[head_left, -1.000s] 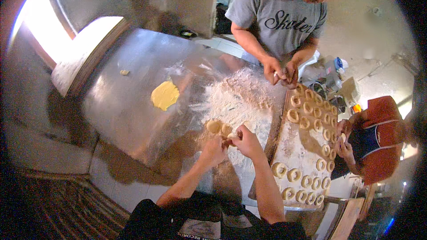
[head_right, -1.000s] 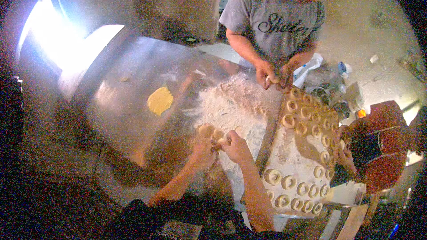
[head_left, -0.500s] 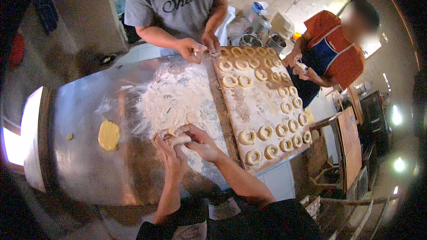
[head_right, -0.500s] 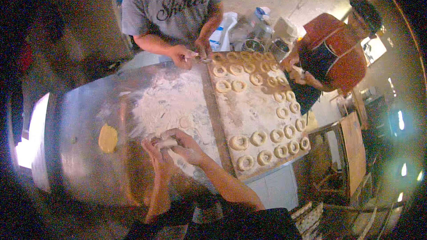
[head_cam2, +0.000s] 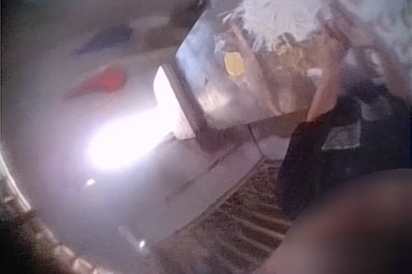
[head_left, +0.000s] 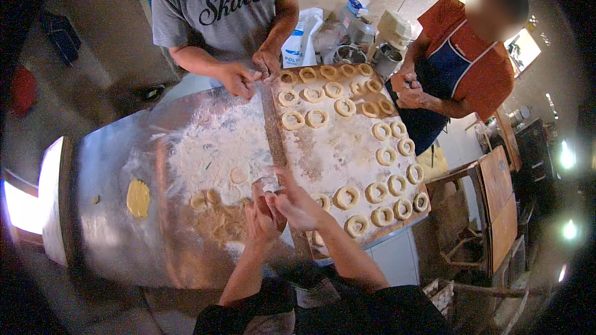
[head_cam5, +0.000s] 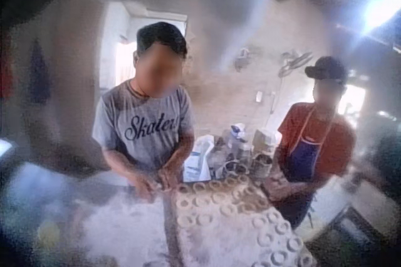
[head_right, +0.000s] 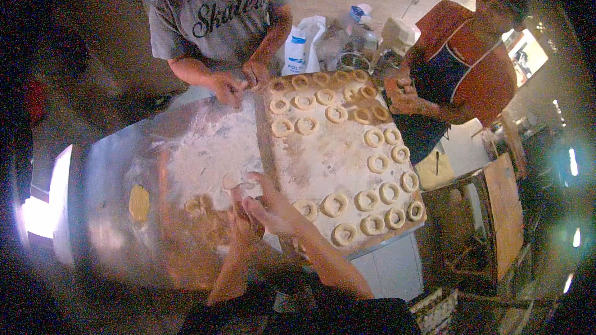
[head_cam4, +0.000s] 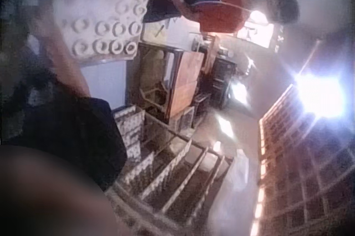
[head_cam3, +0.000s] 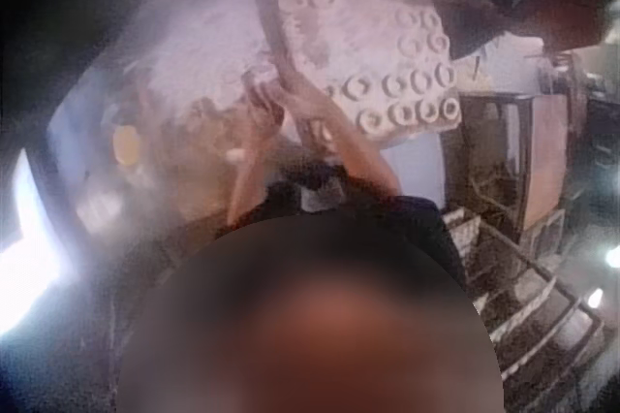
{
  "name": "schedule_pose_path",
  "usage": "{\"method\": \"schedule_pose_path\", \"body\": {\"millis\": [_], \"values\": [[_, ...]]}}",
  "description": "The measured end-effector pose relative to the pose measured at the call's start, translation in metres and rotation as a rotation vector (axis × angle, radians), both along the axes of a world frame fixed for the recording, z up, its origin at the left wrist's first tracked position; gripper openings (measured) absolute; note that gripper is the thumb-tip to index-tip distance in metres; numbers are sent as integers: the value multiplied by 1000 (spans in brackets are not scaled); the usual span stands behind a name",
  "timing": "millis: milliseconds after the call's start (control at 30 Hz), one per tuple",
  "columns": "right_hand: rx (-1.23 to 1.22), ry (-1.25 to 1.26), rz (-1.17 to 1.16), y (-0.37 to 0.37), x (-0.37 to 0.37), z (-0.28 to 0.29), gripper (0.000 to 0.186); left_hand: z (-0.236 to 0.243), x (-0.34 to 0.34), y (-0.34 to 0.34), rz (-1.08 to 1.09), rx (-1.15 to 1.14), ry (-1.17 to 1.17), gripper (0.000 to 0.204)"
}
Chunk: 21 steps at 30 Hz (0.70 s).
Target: The person retrieves trays of dough balls from a rack, places them on a table, and shapes each ball into a ring by hand. The shaped dough rings are arranged on a wooden board, and the completed board is returned to the rack. The person repeats this process with additional dough balls.
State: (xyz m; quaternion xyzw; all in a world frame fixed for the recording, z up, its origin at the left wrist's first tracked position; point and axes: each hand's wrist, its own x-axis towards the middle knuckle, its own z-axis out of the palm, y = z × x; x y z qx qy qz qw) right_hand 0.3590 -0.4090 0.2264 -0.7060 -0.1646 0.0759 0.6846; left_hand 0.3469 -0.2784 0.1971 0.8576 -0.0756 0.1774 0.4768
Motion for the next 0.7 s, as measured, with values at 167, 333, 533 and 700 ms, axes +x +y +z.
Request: {"method": "schedule_pose_path", "body": {"millis": [167, 333, 533, 700], "values": [[241, 296, 49, -77, 10, -6, 49, 5, 7, -64, -137, -75, -42, 21], [210, 289, -145, -115, 12, -10, 47, 6, 13, -104, -93, -116, 126, 14], [772, 491, -131, -136, 14, -9, 52, 4, 16, -125, -52, -149, 28, 21], [332, 268, 19, -136, 21, -16, 49, -5, 18, -133, -34, -302, 98, 21]]}}
